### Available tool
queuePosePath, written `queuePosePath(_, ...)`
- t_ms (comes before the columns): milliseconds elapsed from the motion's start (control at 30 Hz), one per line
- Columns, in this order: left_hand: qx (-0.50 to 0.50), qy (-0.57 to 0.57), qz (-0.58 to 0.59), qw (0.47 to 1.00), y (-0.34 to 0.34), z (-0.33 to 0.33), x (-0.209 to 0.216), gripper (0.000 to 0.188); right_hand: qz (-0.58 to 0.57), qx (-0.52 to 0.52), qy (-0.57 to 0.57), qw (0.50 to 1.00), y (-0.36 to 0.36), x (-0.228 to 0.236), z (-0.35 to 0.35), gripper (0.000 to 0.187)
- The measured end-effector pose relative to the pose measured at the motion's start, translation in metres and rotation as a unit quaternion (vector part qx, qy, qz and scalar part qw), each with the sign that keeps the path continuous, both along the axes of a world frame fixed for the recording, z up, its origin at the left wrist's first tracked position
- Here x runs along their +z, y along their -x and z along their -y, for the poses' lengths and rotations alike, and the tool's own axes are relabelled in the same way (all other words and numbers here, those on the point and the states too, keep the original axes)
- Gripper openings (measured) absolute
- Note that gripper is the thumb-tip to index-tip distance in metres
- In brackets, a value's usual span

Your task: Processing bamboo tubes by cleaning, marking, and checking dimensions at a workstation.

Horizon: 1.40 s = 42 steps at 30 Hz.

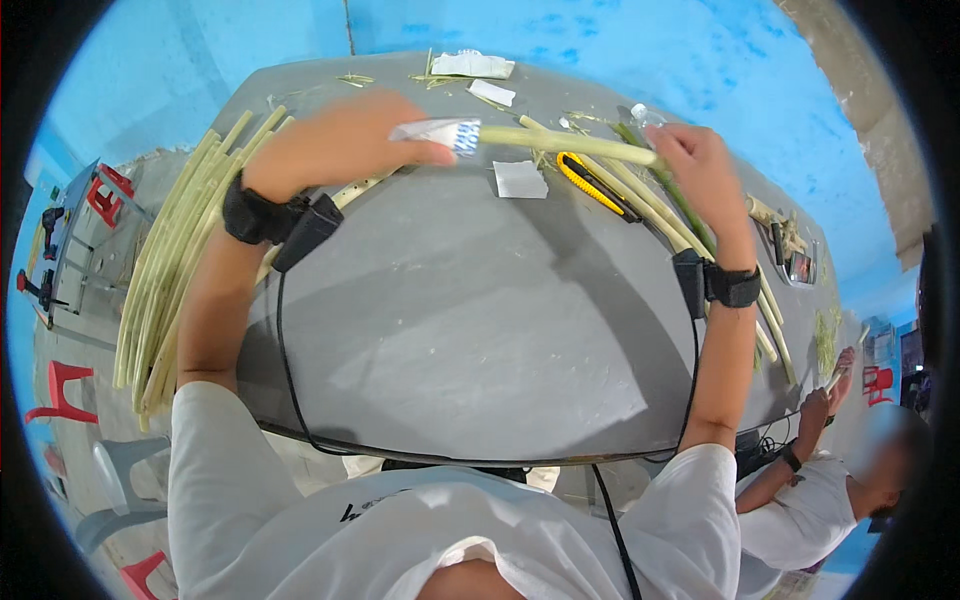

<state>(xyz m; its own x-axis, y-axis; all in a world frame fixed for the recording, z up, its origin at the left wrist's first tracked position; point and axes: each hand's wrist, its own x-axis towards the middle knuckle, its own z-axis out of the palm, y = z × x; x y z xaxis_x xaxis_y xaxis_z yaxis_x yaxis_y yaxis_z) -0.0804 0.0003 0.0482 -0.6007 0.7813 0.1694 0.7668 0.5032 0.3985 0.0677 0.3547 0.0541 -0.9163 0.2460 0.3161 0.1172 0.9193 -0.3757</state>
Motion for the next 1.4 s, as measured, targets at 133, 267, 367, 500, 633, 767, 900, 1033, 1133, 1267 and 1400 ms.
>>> queuePosePath(133, 0.03, -0.063, -0.087, 0.994, 0.004, 0.007, 0.003, 0.055, -0.014, -0.093, 0.005, 0.996, -0.005, 0.006, -0.02, 0.044)
queuePosePath(267, -0.015, -0.002, -0.099, 0.995, -0.009, -0.01, -0.001, 0.058, -0.033, 0.001, -0.016, 0.999, -0.003, -0.003, 0.038, 0.046)
queuePosePath(367, -0.027, 0.061, -0.066, 0.996, -0.021, -0.023, 0.002, 0.062, -0.011, 0.058, 0.008, 0.998, -0.003, -0.003, 0.07, 0.046)
queuePosePath(500, -0.007, -0.011, -0.034, 0.999, -0.002, -0.008, -0.009, 0.056, -0.034, 0.012, 0.003, 0.999, 0.005, -0.009, 0.03, 0.046)
queuePosePath(633, -0.004, -0.068, -0.112, 0.991, 0.003, 0.0, 0.0, 0.057, 0.002, -0.048, -0.01, 0.999, 0.001, -0.002, -0.013, 0.046)
queuePosePath(767, -0.045, 0.016, -0.068, 0.997, -0.004, -0.014, -0.007, 0.053, -0.024, -0.009, -0.036, 0.999, -0.003, -0.005, 0.033, 0.044)
queuePosePath(900, -0.045, 0.095, -0.039, 0.994, -0.027, -0.026, 0.004, 0.051, 0.062, 0.066, -0.025, 0.996, -0.001, -0.001, 0.074, 0.042)
queuePosePath(1033, 0.017, 0.008, -0.083, 0.996, -0.004, -0.01, 0.003, 0.053, -0.036, 0.015, 0.002, 0.999, -0.002, 0.001, 0.016, 0.043)
queuePosePath(1133, -0.003, -0.016, -0.054, 0.998, -0.002, -0.008, 0.006, 0.054, 0.015, -0.063, -0.007, 0.998, -0.001, 0.006, 0.002, 0.044)
queuePosePath(1267, -0.029, -0.001, -0.074, 0.997, -0.021, -0.026, -0.004, 0.059, 0.002, 0.019, -0.052, 0.998, 0.005, -0.015, 0.062, 0.046)
queuePosePath(1400, -0.041, -0.004, -0.067, 0.997, -0.005, -0.018, -0.013, 0.063, 0.01, 0.049, 0.001, 0.999, 0.011, -0.022, 0.05, 0.047)
